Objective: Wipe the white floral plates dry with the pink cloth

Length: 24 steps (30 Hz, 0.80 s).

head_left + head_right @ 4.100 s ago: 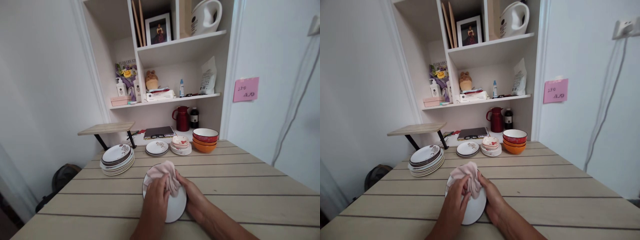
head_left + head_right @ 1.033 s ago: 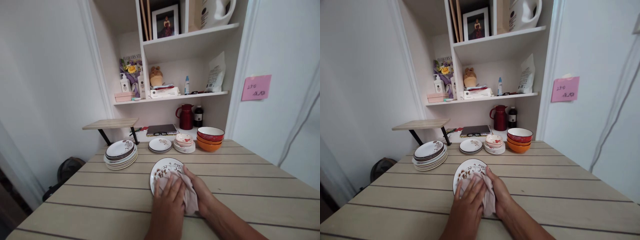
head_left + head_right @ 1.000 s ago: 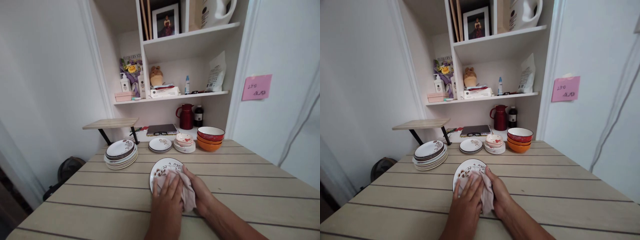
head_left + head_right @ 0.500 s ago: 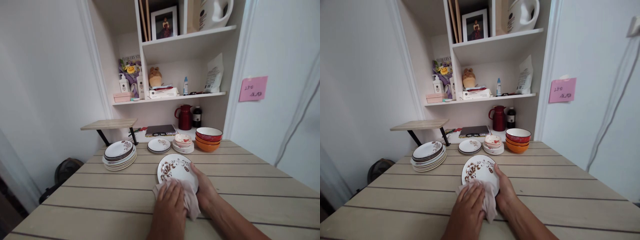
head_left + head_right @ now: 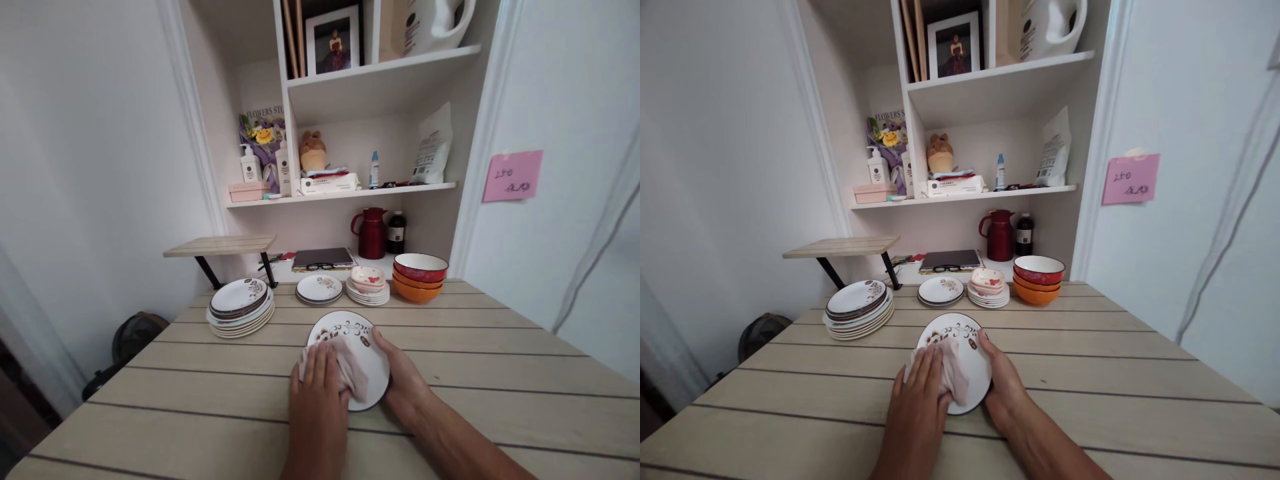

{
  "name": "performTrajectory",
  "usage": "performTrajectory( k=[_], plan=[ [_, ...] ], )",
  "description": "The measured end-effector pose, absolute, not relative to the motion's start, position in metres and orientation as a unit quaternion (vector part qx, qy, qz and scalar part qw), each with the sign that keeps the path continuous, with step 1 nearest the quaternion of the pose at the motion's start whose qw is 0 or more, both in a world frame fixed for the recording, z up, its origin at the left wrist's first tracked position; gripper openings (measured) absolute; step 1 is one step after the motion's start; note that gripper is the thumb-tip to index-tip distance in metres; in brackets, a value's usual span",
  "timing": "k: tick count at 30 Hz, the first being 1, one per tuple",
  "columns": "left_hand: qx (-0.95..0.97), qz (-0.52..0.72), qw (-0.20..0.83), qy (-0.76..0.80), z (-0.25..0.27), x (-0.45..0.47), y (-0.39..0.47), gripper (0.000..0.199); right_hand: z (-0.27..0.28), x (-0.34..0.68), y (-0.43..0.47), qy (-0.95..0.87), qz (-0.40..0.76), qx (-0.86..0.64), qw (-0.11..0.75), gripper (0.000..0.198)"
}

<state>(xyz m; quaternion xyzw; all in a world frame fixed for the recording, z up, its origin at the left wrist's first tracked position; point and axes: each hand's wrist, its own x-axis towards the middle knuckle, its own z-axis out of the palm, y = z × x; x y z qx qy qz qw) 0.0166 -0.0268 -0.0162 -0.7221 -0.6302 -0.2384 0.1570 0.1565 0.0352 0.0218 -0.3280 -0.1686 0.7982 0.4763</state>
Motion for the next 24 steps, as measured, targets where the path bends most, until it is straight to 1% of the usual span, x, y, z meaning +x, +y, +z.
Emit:
performTrajectory(
  k=[5, 9, 13, 16, 18, 21, 24],
  plan=[
    [-0.791, -0.224, 0.136, -0.553, -0.018, 0.021, -0.031, 0.054, 0.019, 0.166, 0.045, -0.150, 0.802, -0.321, 0.482, 0.046],
    [-0.842, -0.241, 0.125, -0.466, -0.020, 0.023, -0.033, 0.059, 0.019, 0.168, 0.045, -0.136, 0.831, -0.301, 0.448, 0.047],
    [-0.864, -0.237, 0.100, -0.434, -0.018, 0.022, -0.034, 0.063, 0.022, 0.165, 0.039, -0.134, 0.839, -0.317, 0.422, 0.049],
    [-0.848, -0.237, 0.088, -0.466, -0.015, 0.022, -0.034, 0.060, 0.023, 0.162, 0.034, -0.141, 0.850, -0.311, 0.402, 0.050],
    [-0.827, -0.232, 0.090, -0.505, -0.014, 0.022, -0.033, 0.060, 0.023, 0.161, 0.034, -0.142, 0.847, -0.314, 0.404, 0.051],
    [-0.780, -0.221, 0.095, -0.578, -0.016, 0.021, -0.029, 0.063, 0.021, 0.160, 0.036, -0.154, 0.815, -0.338, 0.446, 0.051],
    [-0.739, -0.210, 0.093, -0.633, -0.019, 0.019, -0.027, 0.060, 0.020, 0.160, 0.039, -0.173, 0.772, -0.364, 0.492, 0.048]
  ],
)
